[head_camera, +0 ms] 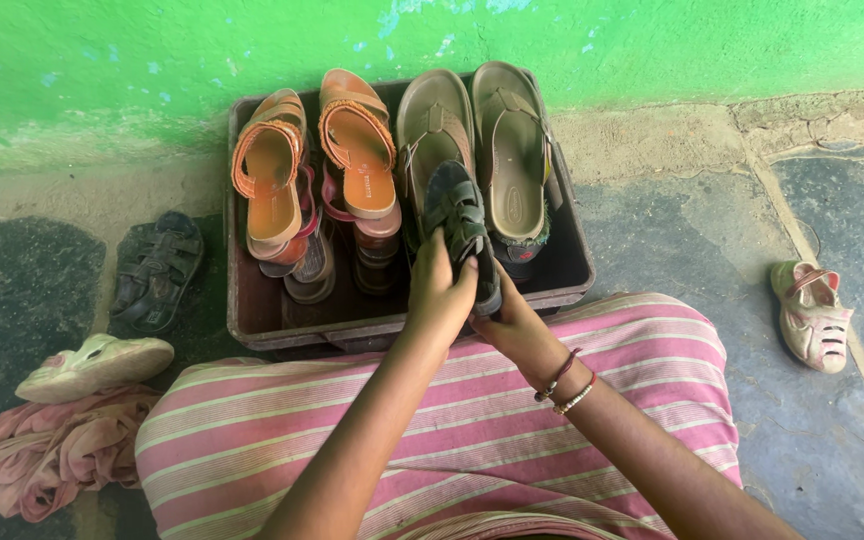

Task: The person sits on the floor and organizes various shoes and sandals into a rectangular tray. They pick up each item from the floor, place it into the tray, and adjust the arrangement to fit multiple pairs together.

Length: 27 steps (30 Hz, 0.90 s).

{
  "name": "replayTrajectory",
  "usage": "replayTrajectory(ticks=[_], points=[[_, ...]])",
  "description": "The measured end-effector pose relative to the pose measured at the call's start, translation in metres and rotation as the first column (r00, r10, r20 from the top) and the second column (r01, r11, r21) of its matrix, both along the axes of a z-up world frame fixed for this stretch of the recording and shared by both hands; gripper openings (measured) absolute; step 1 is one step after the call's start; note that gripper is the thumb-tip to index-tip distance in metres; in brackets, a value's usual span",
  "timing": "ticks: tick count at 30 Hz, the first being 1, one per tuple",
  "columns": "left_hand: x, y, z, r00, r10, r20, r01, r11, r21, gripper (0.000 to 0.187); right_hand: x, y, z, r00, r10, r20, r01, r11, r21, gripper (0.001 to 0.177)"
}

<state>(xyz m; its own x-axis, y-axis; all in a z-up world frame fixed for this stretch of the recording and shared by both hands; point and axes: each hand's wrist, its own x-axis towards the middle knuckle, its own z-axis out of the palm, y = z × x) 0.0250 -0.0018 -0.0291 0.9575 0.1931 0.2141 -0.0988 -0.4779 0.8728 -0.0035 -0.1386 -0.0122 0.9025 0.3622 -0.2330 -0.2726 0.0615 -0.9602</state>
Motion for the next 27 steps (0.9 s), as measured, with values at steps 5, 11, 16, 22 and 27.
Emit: replayTrajectory(ticks=[5,11,16,22,27], points=[[0.006,-0.003,0.020,0.992,0.055,-0.112,-0.051,0.998,0.039,0.058,0.006,0.003,-0.018,0.990,-0.044,0.132,0.045,0.999,-0.005,0.084],[0.000,0.012,0.030,0.995,0.033,-0.099,-0.026,0.997,0.068,0.050,0.004,0.001,0.015,0.994,-0.086,-0.069,0.091,0.994,0.065,0.076],[0.001,0.041,0.039,0.987,-0.059,-0.147,0.068,0.996,0.059,0.053,0.008,-0.007,0.033,0.998,-0.006,-0.065,0.010,0.998,0.065,0.074],[-0.013,0.043,0.064,0.941,-0.012,-0.338,0.084,0.976,0.201,0.057,0.011,-0.011,0.038,0.991,0.037,-0.128,-0.020,0.991,0.133,0.072],[-0.015,0.042,0.068,0.944,-0.195,-0.267,0.196,0.980,-0.023,0.067,0.002,-0.005,0.042,0.998,-0.021,-0.060,0.025,0.998,0.060,0.071]])
